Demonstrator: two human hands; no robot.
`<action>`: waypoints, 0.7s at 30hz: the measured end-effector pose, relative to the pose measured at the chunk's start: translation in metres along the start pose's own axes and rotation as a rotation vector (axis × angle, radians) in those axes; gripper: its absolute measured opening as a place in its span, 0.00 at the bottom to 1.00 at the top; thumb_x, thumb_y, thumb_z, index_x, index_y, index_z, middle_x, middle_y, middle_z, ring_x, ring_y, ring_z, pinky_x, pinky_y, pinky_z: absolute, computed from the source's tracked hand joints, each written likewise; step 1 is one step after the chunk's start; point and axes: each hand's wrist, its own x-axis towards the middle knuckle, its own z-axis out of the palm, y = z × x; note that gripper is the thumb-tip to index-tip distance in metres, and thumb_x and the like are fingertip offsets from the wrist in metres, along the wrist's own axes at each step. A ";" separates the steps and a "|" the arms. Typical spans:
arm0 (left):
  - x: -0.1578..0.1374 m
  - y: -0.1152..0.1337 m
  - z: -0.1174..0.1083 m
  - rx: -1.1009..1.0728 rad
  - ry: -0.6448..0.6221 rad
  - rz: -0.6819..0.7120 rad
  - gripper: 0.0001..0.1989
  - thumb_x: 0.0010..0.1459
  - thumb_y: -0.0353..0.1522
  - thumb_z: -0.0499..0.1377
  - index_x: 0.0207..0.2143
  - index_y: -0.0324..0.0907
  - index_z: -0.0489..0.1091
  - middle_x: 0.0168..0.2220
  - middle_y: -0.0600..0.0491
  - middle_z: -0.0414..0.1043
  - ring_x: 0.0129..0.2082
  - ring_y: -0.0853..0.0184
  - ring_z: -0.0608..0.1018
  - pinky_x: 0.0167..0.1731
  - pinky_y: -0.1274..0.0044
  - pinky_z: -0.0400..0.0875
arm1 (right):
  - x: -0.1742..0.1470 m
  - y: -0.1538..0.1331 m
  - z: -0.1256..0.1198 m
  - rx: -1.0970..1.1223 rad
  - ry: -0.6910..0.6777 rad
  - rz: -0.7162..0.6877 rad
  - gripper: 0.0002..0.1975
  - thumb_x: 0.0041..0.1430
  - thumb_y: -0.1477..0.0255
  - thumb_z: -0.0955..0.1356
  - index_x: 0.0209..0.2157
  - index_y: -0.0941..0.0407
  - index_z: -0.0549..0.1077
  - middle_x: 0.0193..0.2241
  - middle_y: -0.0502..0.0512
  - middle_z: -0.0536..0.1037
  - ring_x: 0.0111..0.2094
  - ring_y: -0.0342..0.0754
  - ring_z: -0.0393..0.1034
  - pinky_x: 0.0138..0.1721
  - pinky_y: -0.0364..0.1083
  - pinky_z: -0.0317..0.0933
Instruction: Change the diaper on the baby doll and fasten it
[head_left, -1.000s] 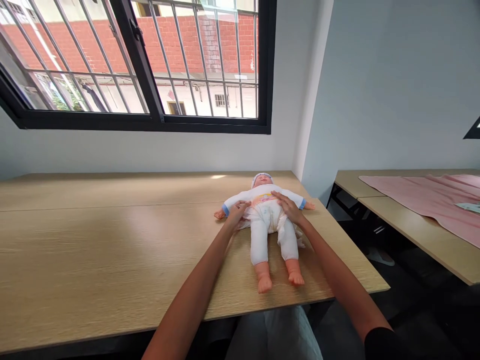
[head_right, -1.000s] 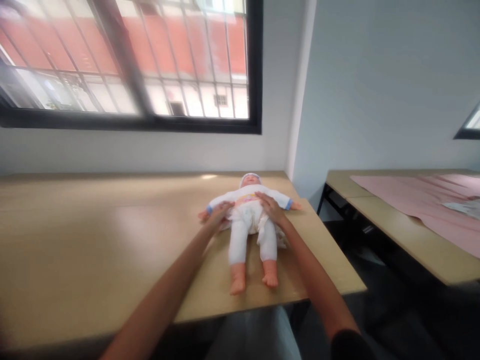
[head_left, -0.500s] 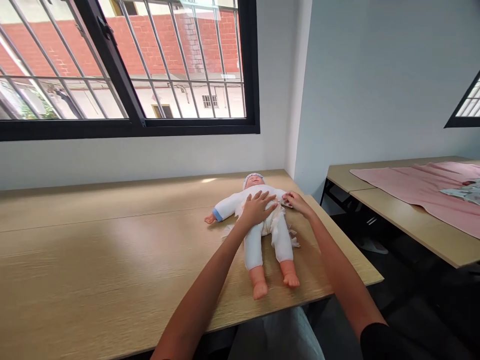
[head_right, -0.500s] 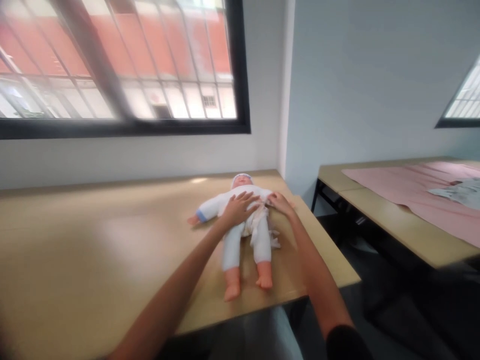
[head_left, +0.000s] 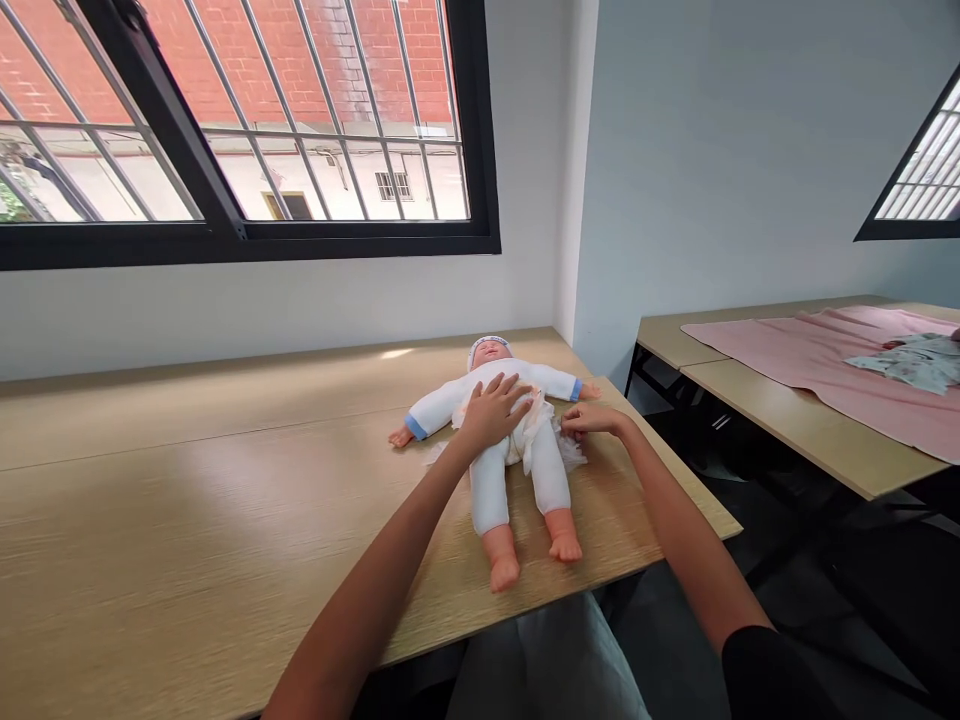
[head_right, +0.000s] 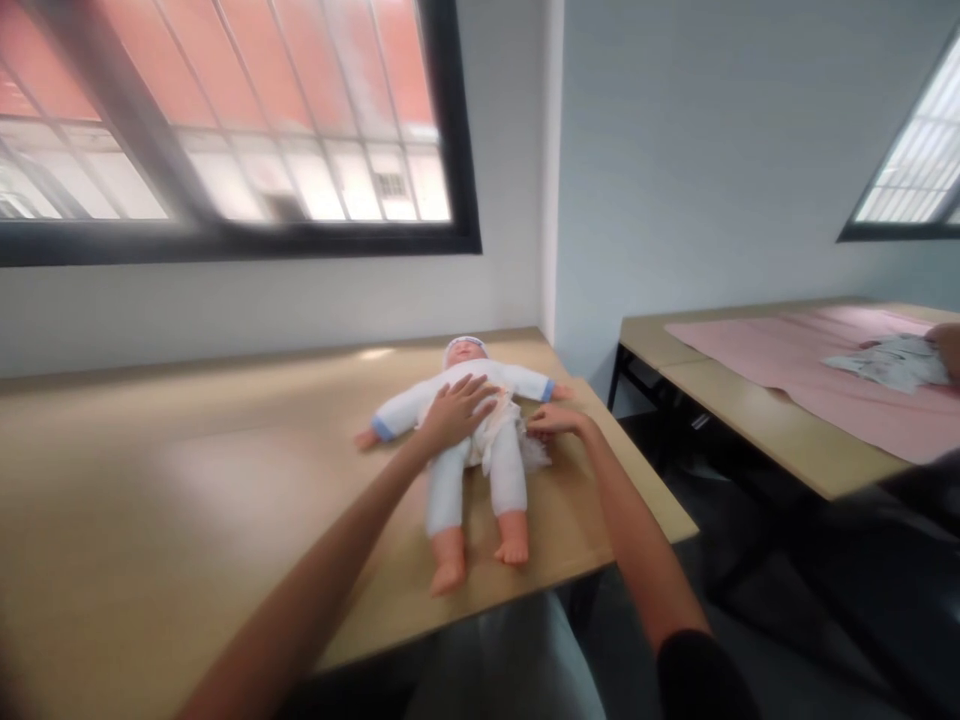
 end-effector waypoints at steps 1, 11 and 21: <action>0.000 -0.001 0.000 0.009 -0.004 0.000 0.18 0.63 0.41 0.48 0.53 0.51 0.68 0.63 0.50 0.58 0.64 0.52 0.56 0.60 0.52 0.44 | -0.002 -0.002 -0.001 0.030 0.025 0.004 0.11 0.47 0.67 0.70 0.18 0.58 0.71 0.18 0.51 0.73 0.20 0.42 0.66 0.24 0.41 0.61; -0.001 0.061 -0.017 0.191 0.053 0.162 0.14 0.62 0.31 0.48 0.42 0.40 0.72 0.47 0.42 0.72 0.53 0.55 0.68 0.55 0.60 0.56 | -0.003 0.003 -0.001 0.143 0.188 -0.109 0.10 0.48 0.67 0.69 0.20 0.57 0.68 0.23 0.50 0.73 0.28 0.43 0.67 0.31 0.42 0.62; 0.004 0.128 0.073 -0.076 -0.248 0.011 0.11 0.51 0.20 0.54 0.24 0.36 0.75 0.25 0.39 0.72 0.41 0.45 0.73 0.40 0.54 0.60 | 0.003 0.021 -0.005 0.214 0.142 -0.042 0.09 0.42 0.69 0.69 0.21 0.57 0.64 0.18 0.44 0.66 0.23 0.40 0.61 0.25 0.40 0.52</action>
